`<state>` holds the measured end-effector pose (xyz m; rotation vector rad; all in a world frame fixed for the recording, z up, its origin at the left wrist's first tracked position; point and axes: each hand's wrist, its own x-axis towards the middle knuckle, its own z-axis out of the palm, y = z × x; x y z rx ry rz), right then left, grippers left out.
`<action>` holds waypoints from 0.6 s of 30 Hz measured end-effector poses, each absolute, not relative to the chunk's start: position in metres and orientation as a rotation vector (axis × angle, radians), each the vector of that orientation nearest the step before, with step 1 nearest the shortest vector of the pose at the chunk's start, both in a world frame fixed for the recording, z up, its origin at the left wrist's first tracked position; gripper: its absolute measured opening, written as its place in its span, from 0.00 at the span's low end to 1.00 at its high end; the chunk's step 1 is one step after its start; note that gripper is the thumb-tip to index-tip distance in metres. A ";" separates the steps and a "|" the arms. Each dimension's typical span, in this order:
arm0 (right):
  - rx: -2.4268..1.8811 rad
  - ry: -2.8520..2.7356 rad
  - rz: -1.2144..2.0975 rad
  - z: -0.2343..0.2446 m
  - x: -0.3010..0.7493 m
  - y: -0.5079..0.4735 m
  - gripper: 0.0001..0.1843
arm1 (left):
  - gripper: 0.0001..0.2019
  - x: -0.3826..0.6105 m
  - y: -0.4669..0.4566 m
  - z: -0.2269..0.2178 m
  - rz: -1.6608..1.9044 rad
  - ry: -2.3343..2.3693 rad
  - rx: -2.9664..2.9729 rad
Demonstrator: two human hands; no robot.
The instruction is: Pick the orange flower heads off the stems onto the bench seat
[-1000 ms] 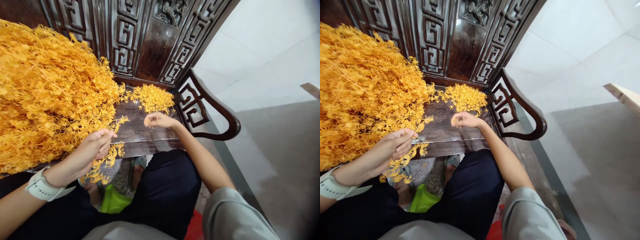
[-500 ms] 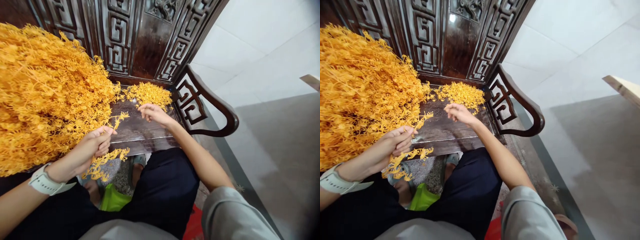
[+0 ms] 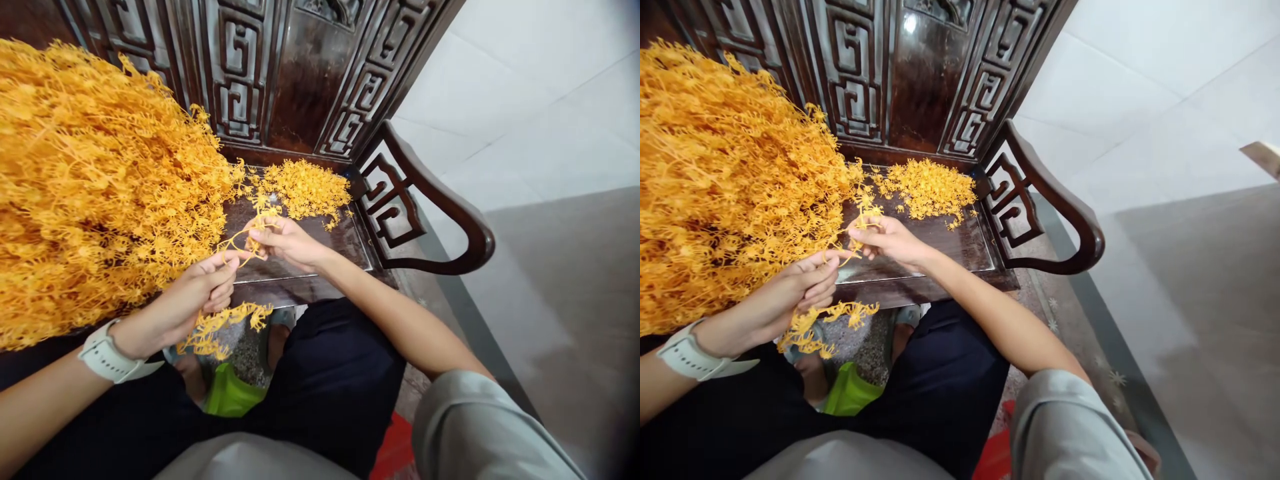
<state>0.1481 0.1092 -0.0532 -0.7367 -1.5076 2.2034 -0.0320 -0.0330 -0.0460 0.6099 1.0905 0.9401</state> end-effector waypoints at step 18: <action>-0.808 -1.565 1.848 -0.061 0.168 0.149 0.30 | 0.12 -0.040 -0.029 -0.030 1.136 1.209 0.698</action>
